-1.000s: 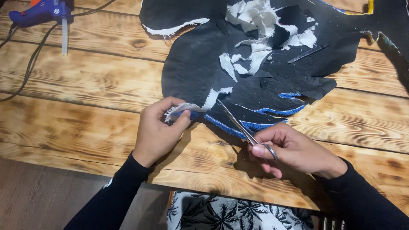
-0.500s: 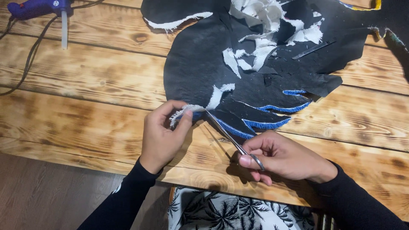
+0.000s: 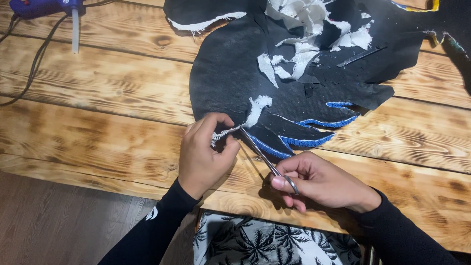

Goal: The person is using scissors to trim the edges of a black rug-like foam material with blue fabric designs on a wooden table.

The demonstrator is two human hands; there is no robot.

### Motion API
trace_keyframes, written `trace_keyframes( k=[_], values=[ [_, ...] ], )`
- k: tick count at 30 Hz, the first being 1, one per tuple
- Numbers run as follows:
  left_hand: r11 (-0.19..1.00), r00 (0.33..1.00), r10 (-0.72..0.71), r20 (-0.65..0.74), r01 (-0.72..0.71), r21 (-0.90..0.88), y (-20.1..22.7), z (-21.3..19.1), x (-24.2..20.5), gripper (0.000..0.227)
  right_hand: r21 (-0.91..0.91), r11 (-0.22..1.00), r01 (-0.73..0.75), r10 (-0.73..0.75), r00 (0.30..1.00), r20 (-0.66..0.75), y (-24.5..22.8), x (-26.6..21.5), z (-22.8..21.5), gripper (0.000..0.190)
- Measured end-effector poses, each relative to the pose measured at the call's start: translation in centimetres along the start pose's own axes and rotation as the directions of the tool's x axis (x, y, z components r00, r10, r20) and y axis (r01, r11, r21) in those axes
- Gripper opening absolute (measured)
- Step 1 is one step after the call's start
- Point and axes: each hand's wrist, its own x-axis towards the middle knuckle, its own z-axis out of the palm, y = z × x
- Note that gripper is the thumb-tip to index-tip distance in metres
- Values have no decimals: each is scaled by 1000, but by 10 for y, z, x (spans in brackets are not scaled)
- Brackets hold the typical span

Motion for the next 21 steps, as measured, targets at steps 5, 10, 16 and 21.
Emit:
trace_keyframes(
  k=[5, 10, 16, 21],
  values=[
    [998, 999, -23, 38, 21, 52, -1, 1, 1, 20, 19, 1000, 1, -1, 1000, -7, 4, -4, -1, 29],
    [995, 997, 22, 78, -30, 92, -2, -4, -3, 24, 2, 1000, 19, -18, 990, -143, 13, -18, -22, 25],
    [994, 993, 14, 118, -27, 108, -5, -10, 5, 25, -366, 924, 111, -343, 662, -666, 10, -26, -86, 28],
    [988, 966, -75, 246, 38, 152, -10, -11, 8, 31, -459, 829, -321, -387, 263, -884, 1, -35, -140, 48]
  ],
)
